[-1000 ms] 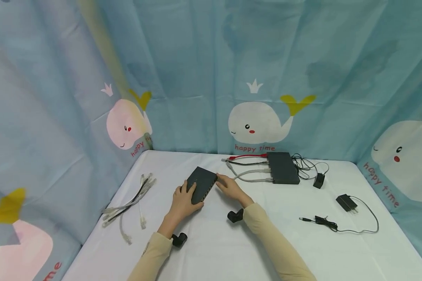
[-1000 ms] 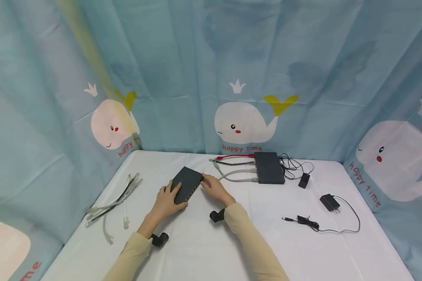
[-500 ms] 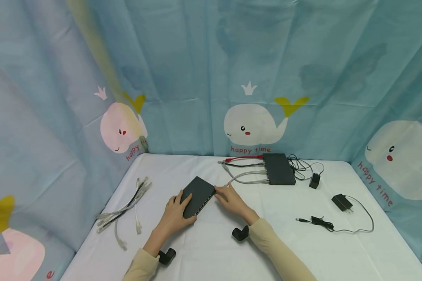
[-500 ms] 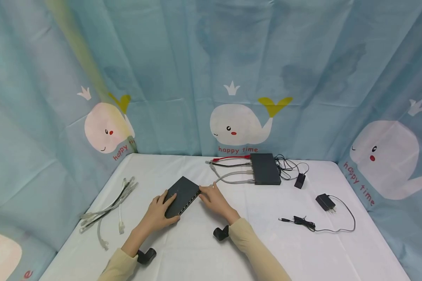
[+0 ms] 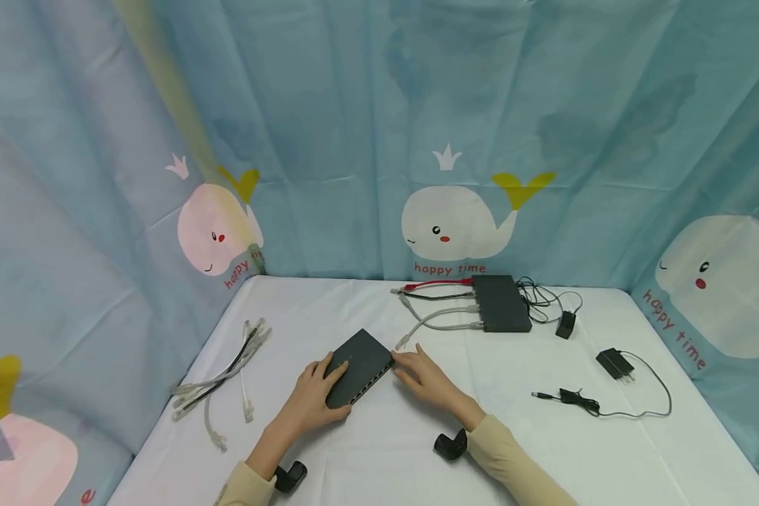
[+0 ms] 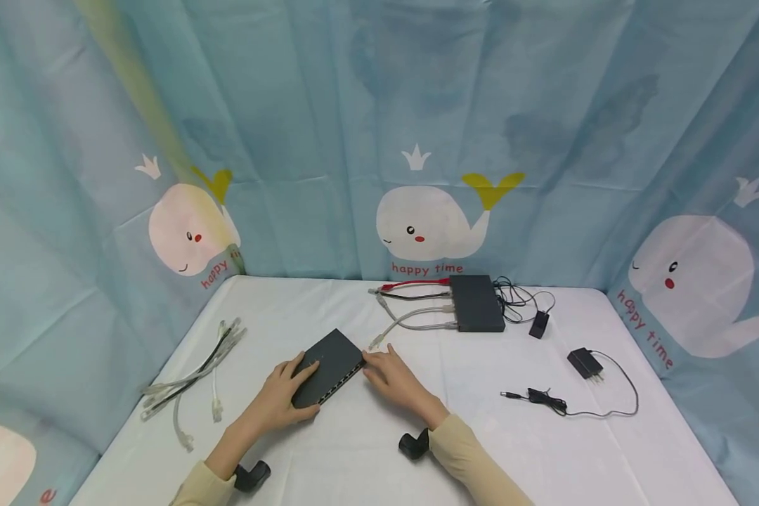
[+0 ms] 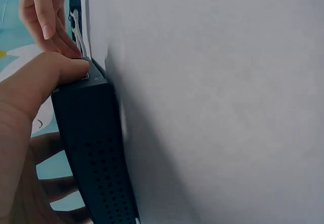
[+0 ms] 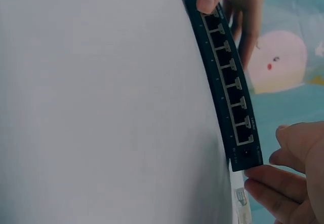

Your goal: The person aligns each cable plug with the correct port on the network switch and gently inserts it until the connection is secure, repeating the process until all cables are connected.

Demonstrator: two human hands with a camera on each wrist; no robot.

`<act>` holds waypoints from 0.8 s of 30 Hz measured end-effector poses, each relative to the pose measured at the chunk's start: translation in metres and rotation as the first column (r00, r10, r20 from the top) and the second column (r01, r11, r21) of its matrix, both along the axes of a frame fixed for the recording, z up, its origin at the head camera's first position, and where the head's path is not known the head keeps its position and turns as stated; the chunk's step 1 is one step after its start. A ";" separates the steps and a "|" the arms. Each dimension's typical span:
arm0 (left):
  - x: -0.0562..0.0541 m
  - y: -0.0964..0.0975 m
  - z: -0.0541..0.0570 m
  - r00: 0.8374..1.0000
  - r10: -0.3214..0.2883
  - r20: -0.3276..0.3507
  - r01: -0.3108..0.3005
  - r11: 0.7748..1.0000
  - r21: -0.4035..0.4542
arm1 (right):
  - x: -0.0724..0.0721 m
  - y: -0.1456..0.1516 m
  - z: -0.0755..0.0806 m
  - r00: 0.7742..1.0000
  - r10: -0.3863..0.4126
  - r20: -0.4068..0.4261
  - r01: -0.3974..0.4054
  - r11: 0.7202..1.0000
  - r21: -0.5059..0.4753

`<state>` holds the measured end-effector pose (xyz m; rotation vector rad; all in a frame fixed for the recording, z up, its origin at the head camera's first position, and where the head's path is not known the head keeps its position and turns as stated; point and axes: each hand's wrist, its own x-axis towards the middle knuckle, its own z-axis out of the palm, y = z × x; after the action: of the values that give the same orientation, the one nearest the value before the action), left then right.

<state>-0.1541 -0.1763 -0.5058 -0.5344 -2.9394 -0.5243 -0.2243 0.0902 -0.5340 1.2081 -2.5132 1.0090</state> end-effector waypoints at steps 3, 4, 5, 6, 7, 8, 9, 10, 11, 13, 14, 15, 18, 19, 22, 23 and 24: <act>0.001 0.000 0.002 0.999 -0.046 0.000 0.046 0.999 -0.002 | 0.005 0.007 -0.001 1.000 -0.001 -0.015 0.000 1.000 -0.022; 0.001 0.000 0.002 0.998 -0.061 0.003 0.061 0.998 -0.006 | 0.006 0.009 -0.002 1.000 0.001 -0.015 -0.002 1.000 -0.032; 0.002 0.001 0.001 0.997 -0.077 0.003 0.077 0.997 -0.012 | 0.007 0.011 -0.002 1.000 0.005 -0.014 -0.005 0.999 -0.039; 0.002 0.001 0.001 0.996 -0.091 0.005 0.091 0.996 -0.015 | 0.008 0.014 -0.002 1.000 0.010 -0.012 -0.011 0.999 -0.044; 0.002 0.001 0.001 0.994 -0.104 0.010 0.105 0.994 -0.016 | 0.009 0.017 -0.003 1.000 0.015 -0.006 -0.015 0.999 -0.048; 0.002 0.002 0.001 0.993 -0.117 0.015 0.117 0.993 -0.019 | 0.010 0.019 -0.003 1.000 0.022 -0.005 -0.022 0.998 -0.050; 0.002 0.002 0.001 0.991 -0.130 0.020 0.130 0.991 -0.017 | 0.011 0.022 -0.004 1.000 0.030 0.002 -0.029 0.998 -0.055; 0.001 0.003 0.001 0.990 -0.142 0.024 0.142 0.990 -0.019 | 0.011 0.025 -0.004 0.999 0.038 0.008 -0.038 0.998 -0.058; 0.001 0.004 0.001 0.988 -0.155 0.024 0.155 0.988 -0.019 | 0.012 0.028 -0.004 0.999 0.044 0.014 -0.043 0.997 -0.058; 0.001 0.006 0.000 0.984 -0.176 0.033 0.177 0.984 -0.018 | 0.013 0.033 -0.004 0.998 0.052 0.033 -0.050 0.996 -0.068; 0.000 0.007 0.000 0.981 -0.190 0.033 0.190 0.981 -0.021 | 0.014 0.036 -0.004 0.997 0.059 0.047 -0.055 0.996 -0.076; 0.000 0.008 0.000 0.979 -0.203 0.030 0.204 0.979 -0.025 | 0.015 0.039 -0.003 0.996 0.061 0.064 -0.056 0.995 -0.083; -0.001 0.012 0.000 0.970 -0.239 0.041 0.240 0.970 -0.033 | 0.017 0.046 -0.001 0.993 0.057 0.105 -0.047 0.995 -0.093; -0.001 0.014 0.000 0.967 -0.250 0.048 0.252 0.967 -0.033 | 0.018 0.048 -0.001 0.992 0.054 0.118 -0.043 0.994 -0.096; -0.001 0.018 0.002 0.959 -0.276 0.067 0.279 0.960 -0.029 | 0.019 0.055 0.001 0.989 0.042 0.143 -0.027 0.995 -0.099; -0.001 0.020 0.003 0.957 -0.283 0.070 0.286 0.958 -0.029 | 0.020 0.057 0.001 0.988 0.039 0.149 -0.024 0.995 -0.100; -0.001 0.021 0.003 0.955 -0.289 0.072 0.292 0.956 -0.032 | 0.020 0.059 0.002 0.988 0.036 0.152 -0.021 0.995 -0.100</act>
<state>-0.1553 -0.1553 -0.5028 -0.9835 -2.9548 -0.5168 -0.2040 0.1496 -0.5323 1.1834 -2.5313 1.2629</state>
